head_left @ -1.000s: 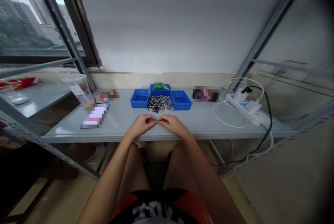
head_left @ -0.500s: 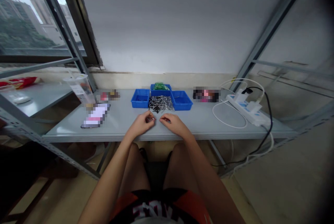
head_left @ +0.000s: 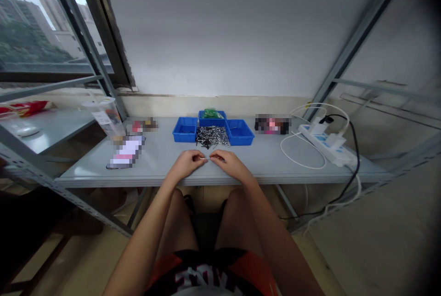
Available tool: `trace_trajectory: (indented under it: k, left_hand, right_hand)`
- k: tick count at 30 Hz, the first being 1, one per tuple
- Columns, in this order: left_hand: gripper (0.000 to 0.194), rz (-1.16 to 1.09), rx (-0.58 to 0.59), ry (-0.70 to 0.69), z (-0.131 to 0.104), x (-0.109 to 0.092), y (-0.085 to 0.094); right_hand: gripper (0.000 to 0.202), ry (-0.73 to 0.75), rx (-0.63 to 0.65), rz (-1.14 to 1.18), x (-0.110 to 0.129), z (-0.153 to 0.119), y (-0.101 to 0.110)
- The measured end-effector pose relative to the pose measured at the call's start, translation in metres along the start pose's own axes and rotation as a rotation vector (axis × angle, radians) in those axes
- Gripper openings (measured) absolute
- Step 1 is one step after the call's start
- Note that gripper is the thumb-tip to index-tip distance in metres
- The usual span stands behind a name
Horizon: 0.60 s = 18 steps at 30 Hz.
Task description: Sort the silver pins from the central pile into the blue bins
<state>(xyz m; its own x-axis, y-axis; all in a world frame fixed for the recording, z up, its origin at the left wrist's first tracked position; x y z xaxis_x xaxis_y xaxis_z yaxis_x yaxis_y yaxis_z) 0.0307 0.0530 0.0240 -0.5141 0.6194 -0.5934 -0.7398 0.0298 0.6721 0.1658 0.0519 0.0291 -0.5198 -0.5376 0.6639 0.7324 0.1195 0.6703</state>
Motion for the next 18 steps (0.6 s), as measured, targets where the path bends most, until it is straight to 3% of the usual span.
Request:
trace_trajectory:
  k: [7,18]
  left_hand:
    - [0.025,0.010,-0.015,0.007,0.000,0.000,0.002]
    - [0.025,0.054,-0.077,-0.045,0.000,-0.010,0.009]
  right_hand:
    - [0.014,0.021,0.001,-0.111,0.000,0.001,-0.002]
    - [0.016,0.002,-0.116,-0.149,-0.004,0.002,0.007]
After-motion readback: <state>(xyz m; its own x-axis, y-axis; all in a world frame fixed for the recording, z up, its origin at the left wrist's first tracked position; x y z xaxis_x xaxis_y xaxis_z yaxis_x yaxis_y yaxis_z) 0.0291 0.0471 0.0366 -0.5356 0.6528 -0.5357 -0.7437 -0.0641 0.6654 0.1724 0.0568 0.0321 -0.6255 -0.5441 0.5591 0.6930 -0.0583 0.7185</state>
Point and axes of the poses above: each hand's wrist, its own z-axis towards the middle knuckle, its own y-axis out of the back of the hand, x = y × z, the point moved 8 cm from there along z, towards the middle knuckle, and after that the axes turned 7 degrees about -y, right-handed, at the moved point
